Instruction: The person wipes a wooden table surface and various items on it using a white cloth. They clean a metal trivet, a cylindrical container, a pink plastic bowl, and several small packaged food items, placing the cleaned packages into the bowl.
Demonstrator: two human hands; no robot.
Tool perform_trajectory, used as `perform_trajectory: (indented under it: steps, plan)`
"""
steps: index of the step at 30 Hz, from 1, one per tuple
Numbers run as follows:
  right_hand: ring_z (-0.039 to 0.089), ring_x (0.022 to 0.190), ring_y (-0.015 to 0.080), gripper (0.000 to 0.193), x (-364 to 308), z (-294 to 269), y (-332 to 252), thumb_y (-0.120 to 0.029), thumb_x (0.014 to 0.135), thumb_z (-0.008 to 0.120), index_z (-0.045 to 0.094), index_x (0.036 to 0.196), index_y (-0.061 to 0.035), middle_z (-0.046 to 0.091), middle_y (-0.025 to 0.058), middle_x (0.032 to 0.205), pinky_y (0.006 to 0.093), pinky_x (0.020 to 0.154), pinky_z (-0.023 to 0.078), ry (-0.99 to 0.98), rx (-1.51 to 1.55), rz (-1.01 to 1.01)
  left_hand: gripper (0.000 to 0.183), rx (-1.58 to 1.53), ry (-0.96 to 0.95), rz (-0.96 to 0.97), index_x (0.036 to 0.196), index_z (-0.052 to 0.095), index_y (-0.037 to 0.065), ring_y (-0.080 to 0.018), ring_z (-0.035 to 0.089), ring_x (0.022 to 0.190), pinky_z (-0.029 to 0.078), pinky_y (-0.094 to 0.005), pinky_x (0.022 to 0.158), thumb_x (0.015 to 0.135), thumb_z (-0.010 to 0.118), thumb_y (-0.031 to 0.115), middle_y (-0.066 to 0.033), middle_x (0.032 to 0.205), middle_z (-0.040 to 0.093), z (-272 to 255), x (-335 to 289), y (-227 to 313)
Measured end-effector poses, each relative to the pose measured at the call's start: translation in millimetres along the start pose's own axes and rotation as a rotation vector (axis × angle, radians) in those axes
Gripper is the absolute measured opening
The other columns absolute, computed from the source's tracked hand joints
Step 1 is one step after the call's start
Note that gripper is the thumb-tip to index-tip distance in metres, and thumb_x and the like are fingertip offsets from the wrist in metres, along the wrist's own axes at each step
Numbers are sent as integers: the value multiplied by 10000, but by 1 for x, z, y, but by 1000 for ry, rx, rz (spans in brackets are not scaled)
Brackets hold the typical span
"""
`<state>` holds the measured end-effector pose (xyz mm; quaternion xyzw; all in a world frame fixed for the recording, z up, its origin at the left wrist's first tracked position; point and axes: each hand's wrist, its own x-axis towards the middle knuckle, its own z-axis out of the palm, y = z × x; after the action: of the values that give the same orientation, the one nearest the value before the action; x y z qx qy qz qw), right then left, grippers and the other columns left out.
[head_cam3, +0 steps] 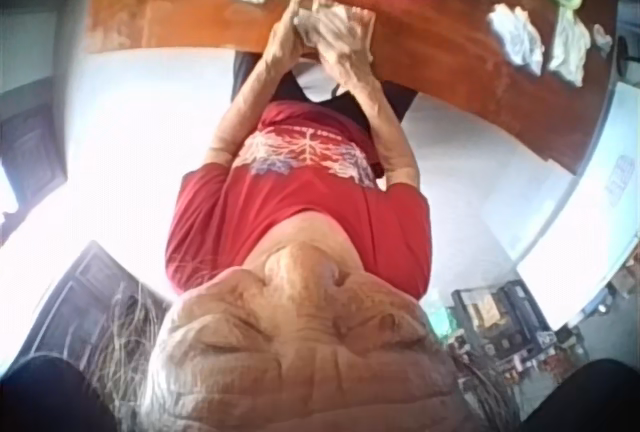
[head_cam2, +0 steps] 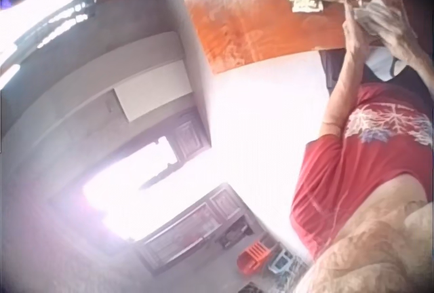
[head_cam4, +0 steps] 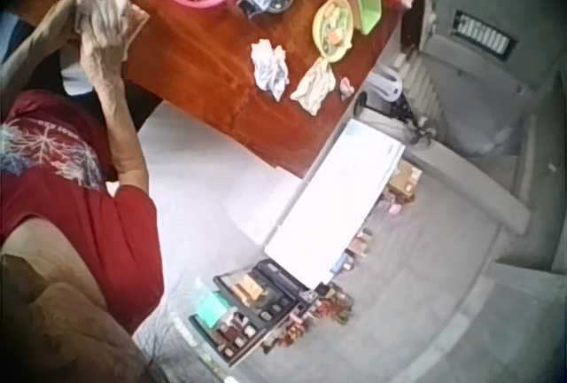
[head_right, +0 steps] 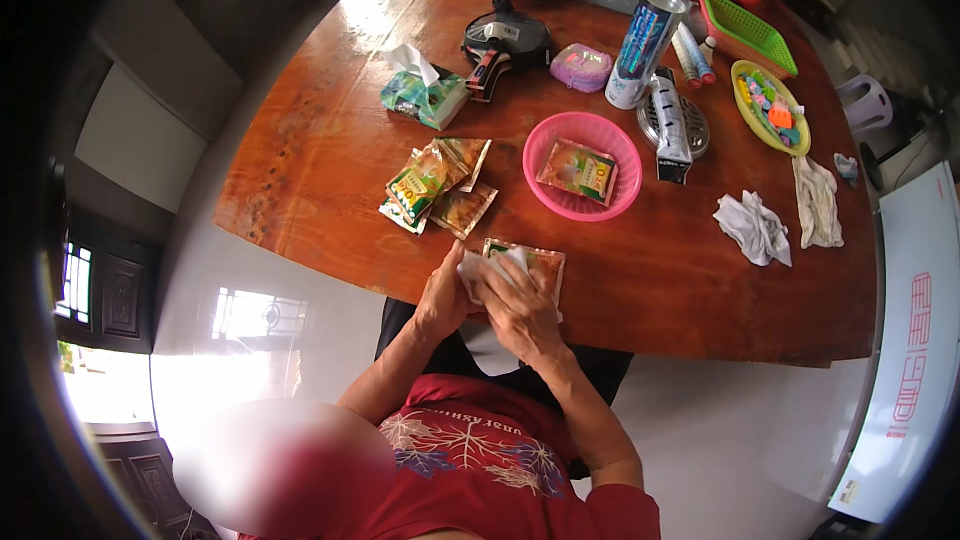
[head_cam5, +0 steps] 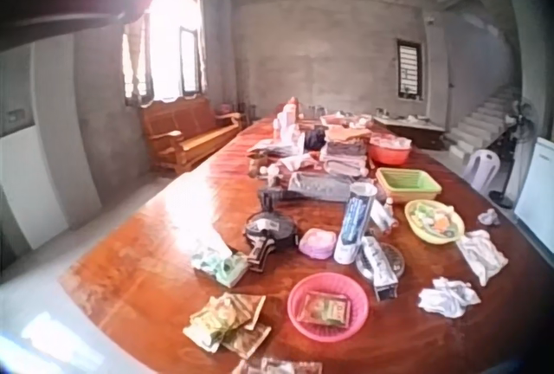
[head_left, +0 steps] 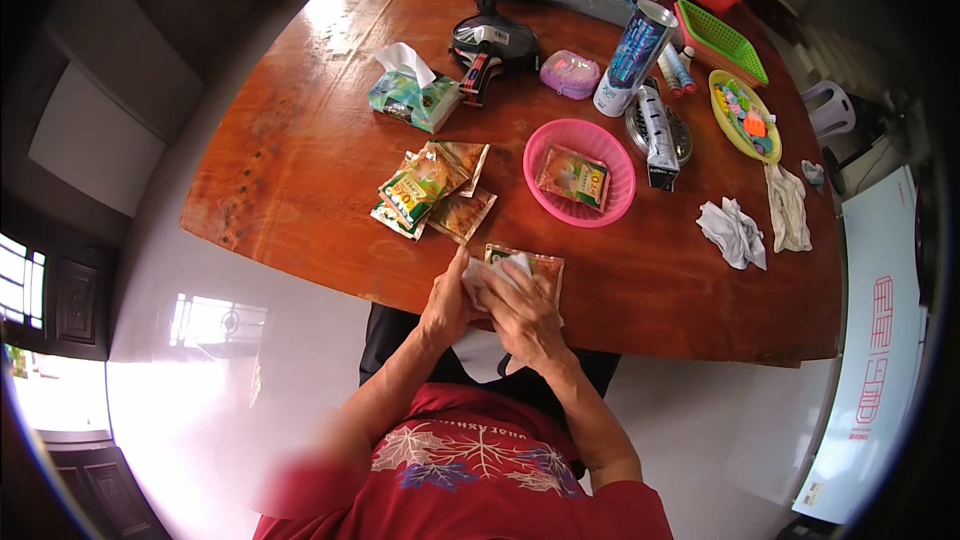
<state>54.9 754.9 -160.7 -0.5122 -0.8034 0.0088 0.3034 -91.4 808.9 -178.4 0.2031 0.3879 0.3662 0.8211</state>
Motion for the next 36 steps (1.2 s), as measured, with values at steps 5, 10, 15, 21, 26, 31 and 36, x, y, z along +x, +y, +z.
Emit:
perform_trajectory:
  steps: [5,10,15,21,26,31,36]
  plan:
    - [521,1163,196,257,-31,-28,8,-37,761,629,687,1002,-103,600,9,1177,373,964,406,-107,175,-95,298,198,50,110,1085,598,-9,-162,648,811,563,-302,647,900,629,222,-88,960,649,13,-3,1]
    - [560,1076,261,264,-35,-53,15,75,764,587,666,973,-64,606,54,1109,380,914,461,-259,606,39,271,311,119,122,1119,599,6,-127,637,747,538,-241,551,892,624,153,-74,959,655,22,-11,-3]
    - [528,1083,371,362,6,-42,20,76,767,583,593,1114,-25,564,163,1160,428,924,458,121,290,189,287,352,59,114,1138,582,5,-138,636,841,583,-332,694,910,607,177,-72,1006,647,21,-10,-2]
    - [529,1119,300,315,-5,-14,15,-22,789,607,627,1102,-56,547,101,1217,416,932,436,84,43,87,265,395,19,162,1143,575,23,-162,655,896,594,-316,670,929,578,180,-67,1019,651,14,-7,-7]
    - [548,1075,290,243,-38,-43,47,1,762,616,677,994,-41,590,90,1124,400,901,448,46,40,96,253,386,81,150,1125,581,11,-157,659,843,594,-302,652,915,596,151,-62,984,655,23,-12,-3]
    - [525,1042,337,294,-68,-58,80,63,736,568,649,1008,-16,588,138,1096,421,897,452,286,-189,445,230,359,3,344,1104,590,-20,-159,662,818,606,-322,645,912,592,108,-80,975,659,30,-11,16]
    - [523,1032,339,295,-65,-56,76,54,743,570,640,1015,-34,591,120,1094,429,906,453,287,-261,439,205,406,-73,566,1088,586,-53,-97,602,881,489,-243,823,914,587,56,-52,979,653,87,17,59]
